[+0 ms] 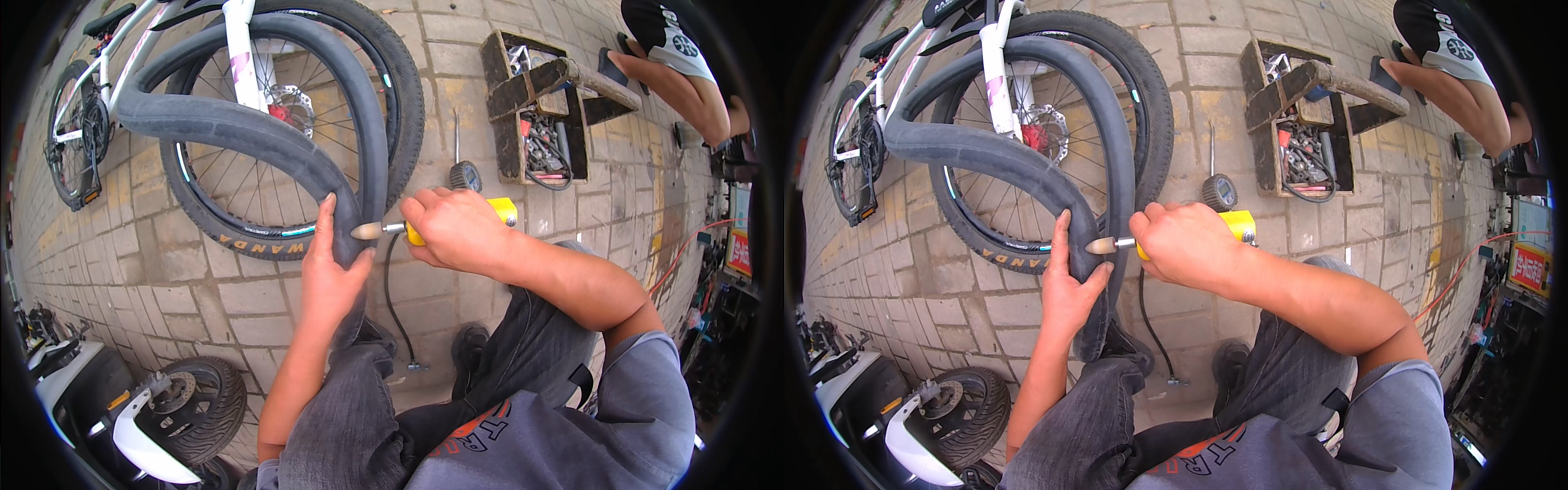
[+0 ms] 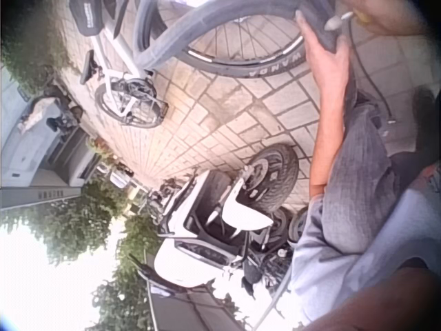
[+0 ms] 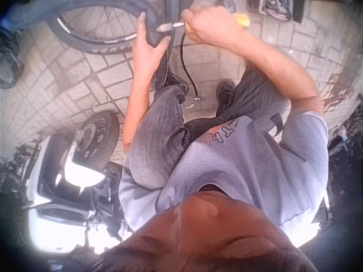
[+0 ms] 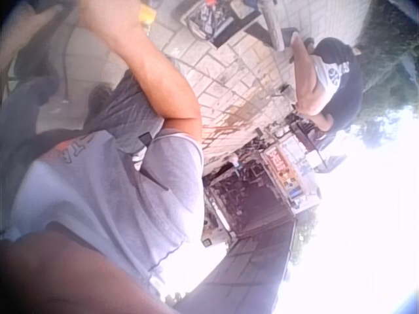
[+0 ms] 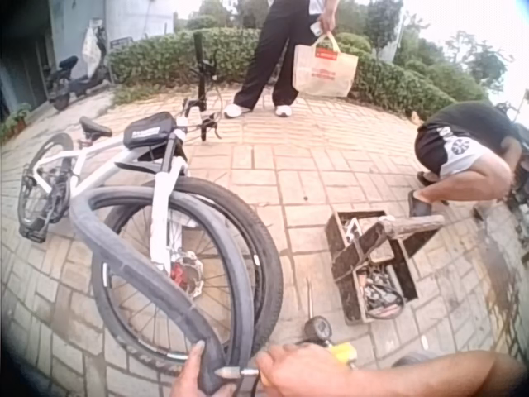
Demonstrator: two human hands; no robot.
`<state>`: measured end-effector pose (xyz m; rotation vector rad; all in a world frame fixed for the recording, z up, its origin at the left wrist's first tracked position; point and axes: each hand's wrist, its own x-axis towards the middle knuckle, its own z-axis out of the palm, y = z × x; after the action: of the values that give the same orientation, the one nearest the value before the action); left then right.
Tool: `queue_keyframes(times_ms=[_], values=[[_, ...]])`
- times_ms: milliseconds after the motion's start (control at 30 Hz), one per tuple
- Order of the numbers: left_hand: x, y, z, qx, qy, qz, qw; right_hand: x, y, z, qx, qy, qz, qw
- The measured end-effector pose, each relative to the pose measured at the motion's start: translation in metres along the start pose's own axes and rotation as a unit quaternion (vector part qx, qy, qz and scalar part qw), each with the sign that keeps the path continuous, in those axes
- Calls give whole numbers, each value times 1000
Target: The person roughens a bicycle inner tube with a rotary tool, applies glue, and presses a patch onto the tube. The person then uses a metal clamp to secure the patch.
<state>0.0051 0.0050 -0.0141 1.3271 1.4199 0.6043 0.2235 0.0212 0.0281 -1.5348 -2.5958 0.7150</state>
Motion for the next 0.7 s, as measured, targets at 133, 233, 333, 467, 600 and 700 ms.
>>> queue_keyframes(times_ms=[133,233,333,467,600,700], values=[[1,6,1,-9,-5,-16,1000,-1,0,2,-3,-9,4,1000],[0,4,0,3,-1,-10,1000,1,2,1,-10,7,1,1000],[1,5,1,2,0,-8,1000,-1,-1,3,-4,-5,2,1000],[0,6,0,19,5,5,1000,1,0,1,-8,0,5,1000],[1,1,1,83,22,45,995,1,-2,1,-11,-8,6,1000],[1,4,1,106,28,65,992,0,-3,1,-14,-11,3,1000]])
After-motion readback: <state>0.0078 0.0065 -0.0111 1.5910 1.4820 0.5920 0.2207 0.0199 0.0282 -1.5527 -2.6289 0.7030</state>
